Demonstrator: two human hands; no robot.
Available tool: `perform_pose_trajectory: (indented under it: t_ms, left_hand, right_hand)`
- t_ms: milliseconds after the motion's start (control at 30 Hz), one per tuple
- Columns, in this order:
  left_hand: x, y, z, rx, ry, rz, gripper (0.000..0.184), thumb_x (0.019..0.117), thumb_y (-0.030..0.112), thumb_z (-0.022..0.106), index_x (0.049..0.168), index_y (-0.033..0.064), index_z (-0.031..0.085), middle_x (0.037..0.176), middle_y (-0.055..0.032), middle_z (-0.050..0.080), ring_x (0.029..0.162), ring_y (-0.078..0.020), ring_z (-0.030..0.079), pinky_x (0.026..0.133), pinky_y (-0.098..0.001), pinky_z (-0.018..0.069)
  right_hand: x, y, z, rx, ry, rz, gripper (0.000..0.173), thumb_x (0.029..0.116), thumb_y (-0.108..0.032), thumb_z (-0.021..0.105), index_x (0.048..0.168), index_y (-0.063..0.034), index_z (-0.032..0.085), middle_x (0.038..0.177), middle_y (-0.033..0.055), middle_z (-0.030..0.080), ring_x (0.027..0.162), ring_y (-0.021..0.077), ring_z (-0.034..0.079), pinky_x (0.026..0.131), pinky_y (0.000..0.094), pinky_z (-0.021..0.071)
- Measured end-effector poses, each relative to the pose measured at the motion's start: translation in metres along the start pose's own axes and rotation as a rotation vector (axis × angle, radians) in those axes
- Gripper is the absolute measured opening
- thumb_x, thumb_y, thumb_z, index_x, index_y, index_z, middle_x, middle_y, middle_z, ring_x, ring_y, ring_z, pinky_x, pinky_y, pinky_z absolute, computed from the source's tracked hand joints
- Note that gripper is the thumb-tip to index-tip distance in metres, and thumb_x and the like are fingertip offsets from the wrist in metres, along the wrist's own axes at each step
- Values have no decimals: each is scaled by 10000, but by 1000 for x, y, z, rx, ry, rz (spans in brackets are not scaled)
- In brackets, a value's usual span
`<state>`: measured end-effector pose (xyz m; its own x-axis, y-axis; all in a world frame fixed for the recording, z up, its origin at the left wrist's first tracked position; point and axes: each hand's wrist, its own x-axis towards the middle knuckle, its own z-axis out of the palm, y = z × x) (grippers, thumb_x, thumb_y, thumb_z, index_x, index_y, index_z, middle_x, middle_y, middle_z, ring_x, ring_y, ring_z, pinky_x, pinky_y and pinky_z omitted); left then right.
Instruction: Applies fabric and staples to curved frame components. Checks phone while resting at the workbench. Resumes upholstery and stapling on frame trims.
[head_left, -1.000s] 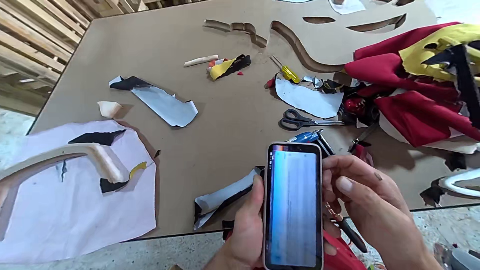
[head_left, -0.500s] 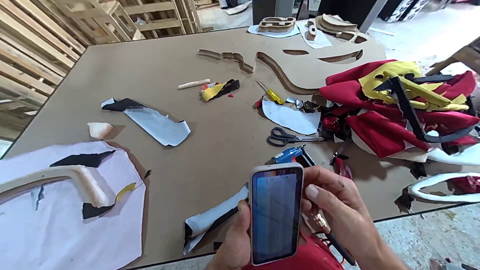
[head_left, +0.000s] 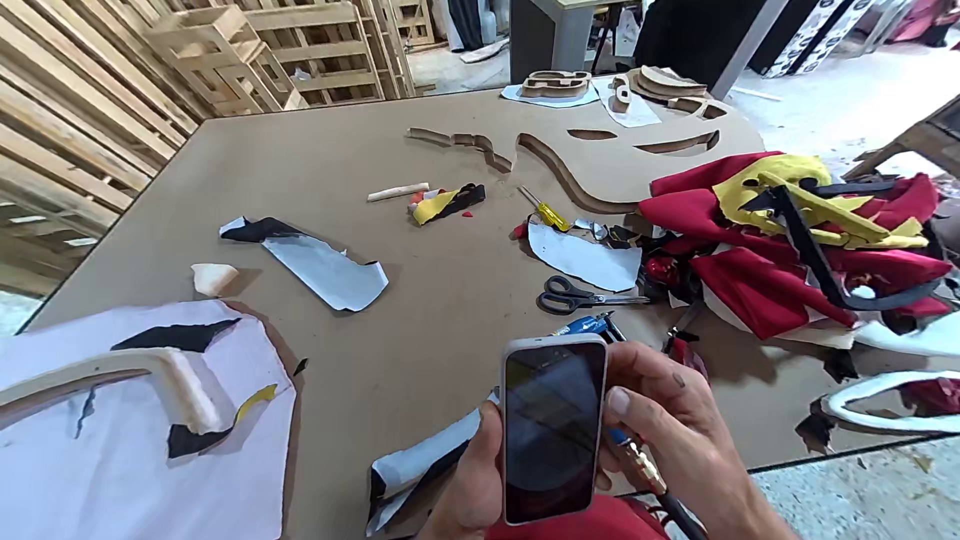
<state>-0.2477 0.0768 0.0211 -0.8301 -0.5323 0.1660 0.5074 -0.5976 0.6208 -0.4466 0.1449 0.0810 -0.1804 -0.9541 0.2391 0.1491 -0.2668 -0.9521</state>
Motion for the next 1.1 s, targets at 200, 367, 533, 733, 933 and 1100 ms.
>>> perform_pose_trajectory:
  t_ms: [200,367,533,733,933,1100]
  left_hand:
    - [12,-1,-1,-100,-73,-24,714,968,723,440,1438,210,600,1346,-148,668,1237,-316,653,1019,-533,546]
    - [20,-6,0,-172,-112,-77,756,955,739,444,1455,189,579,1345,-200,651,1226,-369,647,1016,-563,537]
    - [23,-11,6,-178,-117,-88,760,945,742,462,1449,187,583,1339,-201,653,1212,-369,654,1012,-550,542]
    - [18,-17,2,-178,-82,-101,787,936,748,480,1453,162,569,1331,-229,646,1205,-395,650,1013,-572,534]
    - [17,-17,0,-219,-95,-99,792,938,751,468,1470,170,554,1371,-227,621,1233,-402,631,1034,-584,517]
    - [19,-15,-2,-247,-11,-73,810,923,766,469,1437,149,575,1411,-237,586,1226,-412,627,1017,-589,521]
  right_hand:
    - [3,4,-5,11,36,-2,221,1031,-221,566,1117,-48,673,866,45,683,601,65,617,490,218,539]
    - [3,5,-7,-9,112,37,205,1007,-206,582,1076,-48,693,835,49,692,626,60,621,534,201,526]
    - [7,3,-4,-52,230,104,272,1002,-344,631,928,-100,726,701,3,658,575,23,581,518,163,479]
    - [9,7,0,-93,291,138,273,976,-355,679,851,-116,717,645,5,627,510,41,563,472,185,492]
    - [2,20,-9,-8,211,70,451,1063,-450,488,979,-85,739,682,16,626,550,43,540,508,191,466]
    - [-14,33,-15,-25,279,168,446,1087,-392,393,1072,-71,702,783,66,675,576,96,585,486,228,492]
